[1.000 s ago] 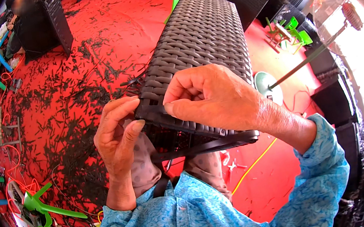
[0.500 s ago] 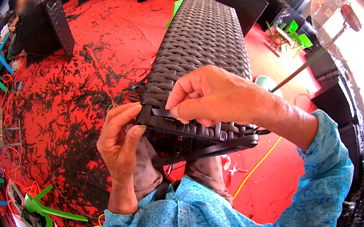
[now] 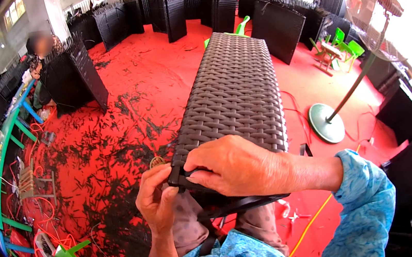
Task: The person weaves plastic rattan strips into a woven furniture frame by hand, tucking and threading the strip ends through the weave to secure the edges.
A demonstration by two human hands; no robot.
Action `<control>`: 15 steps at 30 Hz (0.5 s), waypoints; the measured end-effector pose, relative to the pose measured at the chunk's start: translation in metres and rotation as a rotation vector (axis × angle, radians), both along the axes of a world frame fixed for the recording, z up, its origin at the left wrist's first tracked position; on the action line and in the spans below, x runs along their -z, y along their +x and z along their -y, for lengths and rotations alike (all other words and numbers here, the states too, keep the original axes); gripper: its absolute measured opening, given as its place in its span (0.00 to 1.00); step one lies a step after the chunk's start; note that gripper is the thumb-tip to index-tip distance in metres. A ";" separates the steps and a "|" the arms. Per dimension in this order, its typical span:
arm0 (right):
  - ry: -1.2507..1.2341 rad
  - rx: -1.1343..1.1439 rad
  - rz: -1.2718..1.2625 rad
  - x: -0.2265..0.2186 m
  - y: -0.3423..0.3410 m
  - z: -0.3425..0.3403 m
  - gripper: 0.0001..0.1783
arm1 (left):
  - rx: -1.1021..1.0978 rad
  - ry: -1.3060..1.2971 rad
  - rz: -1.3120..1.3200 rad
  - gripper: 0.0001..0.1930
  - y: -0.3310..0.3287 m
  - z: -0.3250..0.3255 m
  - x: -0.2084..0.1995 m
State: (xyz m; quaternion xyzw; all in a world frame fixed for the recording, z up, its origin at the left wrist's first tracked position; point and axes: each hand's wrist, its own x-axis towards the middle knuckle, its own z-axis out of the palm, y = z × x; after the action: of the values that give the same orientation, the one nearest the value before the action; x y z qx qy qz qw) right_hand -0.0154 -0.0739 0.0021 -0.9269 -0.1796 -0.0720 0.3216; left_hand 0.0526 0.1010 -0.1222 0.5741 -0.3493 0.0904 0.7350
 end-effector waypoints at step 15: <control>0.153 -0.074 0.045 0.021 0.008 0.020 0.11 | -0.083 0.020 0.027 0.19 -0.010 0.008 0.006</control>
State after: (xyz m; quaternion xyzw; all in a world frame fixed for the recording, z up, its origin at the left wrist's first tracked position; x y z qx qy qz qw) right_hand -0.0070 -0.0942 -0.0189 -0.8904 -0.2149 -0.0943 0.3900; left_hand 0.0425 0.0931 -0.1277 0.5943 -0.3362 0.1249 0.7199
